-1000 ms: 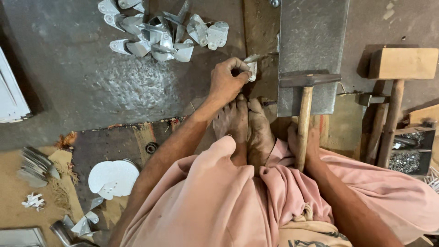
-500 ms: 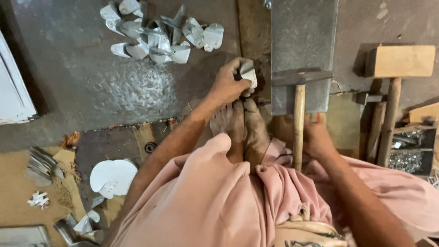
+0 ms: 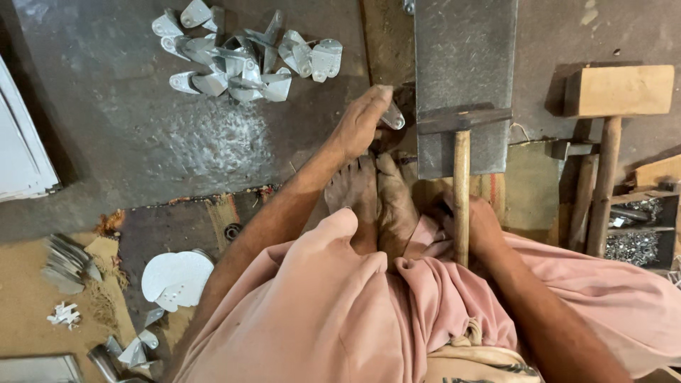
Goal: The person sits on the floor of a metal workshop and hammers small aluminum pieces flat on a steel block using a ball-peen hammer, repositioning each piece by hand. Finished pieces are set aside and later gathered by hand into a bucket.
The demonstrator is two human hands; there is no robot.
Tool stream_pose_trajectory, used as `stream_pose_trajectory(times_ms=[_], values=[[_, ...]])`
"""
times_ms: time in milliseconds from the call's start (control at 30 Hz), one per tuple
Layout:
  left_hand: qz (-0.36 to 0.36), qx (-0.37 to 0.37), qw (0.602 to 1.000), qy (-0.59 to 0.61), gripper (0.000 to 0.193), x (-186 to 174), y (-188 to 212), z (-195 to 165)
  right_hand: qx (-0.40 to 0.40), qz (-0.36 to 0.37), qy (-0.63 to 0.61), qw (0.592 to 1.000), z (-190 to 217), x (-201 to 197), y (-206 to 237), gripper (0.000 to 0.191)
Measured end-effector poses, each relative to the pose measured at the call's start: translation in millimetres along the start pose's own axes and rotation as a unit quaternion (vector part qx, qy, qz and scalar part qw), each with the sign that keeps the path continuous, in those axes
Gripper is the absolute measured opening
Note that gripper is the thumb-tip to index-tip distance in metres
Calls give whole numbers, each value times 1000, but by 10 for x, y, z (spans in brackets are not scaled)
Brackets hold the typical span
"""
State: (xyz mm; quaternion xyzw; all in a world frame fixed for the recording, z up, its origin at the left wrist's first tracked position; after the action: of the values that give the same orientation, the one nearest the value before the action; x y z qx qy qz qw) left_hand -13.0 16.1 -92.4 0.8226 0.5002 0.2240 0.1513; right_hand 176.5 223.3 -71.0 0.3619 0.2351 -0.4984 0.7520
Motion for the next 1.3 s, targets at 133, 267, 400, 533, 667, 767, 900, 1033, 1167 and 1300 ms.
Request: stream_pose_trajectory(times_ms=[133,267,400,533,667,767,900,1033,1167,1300], values=[[-84,141,951,-260,41,2,147,-329,-28,-71,-69,995,6,-86,27,19],[-77,222,904,-357,65,183,531,-782,102,-74,-132,983,-136,-148,114,23],[-73,235,884,-398,73,262,664,-1151,79,-96,-42,991,-29,-290,100,36],[-84,19,977,-195,58,72,504,-1029,81,-135,-46,987,-87,-342,135,33],[-209,147,864,-434,45,-88,632,-1126,48,-135,-13,990,-274,-259,214,33],[-250,195,782,-536,44,-177,626,-1005,82,-122,-24,989,-515,-119,255,36],[-274,317,599,-682,56,-312,355,-927,80,-139,-16,987,-613,-60,248,31],[-255,229,532,-774,47,-762,-37,-974,125,-124,-78,981,-570,-150,293,21],[-326,178,593,-715,41,-1027,263,-1305,156,-245,-337,896,-449,-605,436,12],[-192,23,833,-518,32,-545,208,-1070,123,-279,-288,908,-130,-1276,309,12]])
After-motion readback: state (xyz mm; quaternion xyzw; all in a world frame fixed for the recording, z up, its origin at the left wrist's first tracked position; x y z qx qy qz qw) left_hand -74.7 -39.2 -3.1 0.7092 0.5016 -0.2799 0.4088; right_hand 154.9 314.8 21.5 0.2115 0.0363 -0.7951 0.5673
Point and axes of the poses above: each hand's wrist, its own y-axis away from the middle knuckle, its own x-axis out of the palm, z = x × y, the point moved 7 cm from there along -y, towards the middle knuckle, and after that the axes turned 8 degrees about -x, right-handed, at the moved point
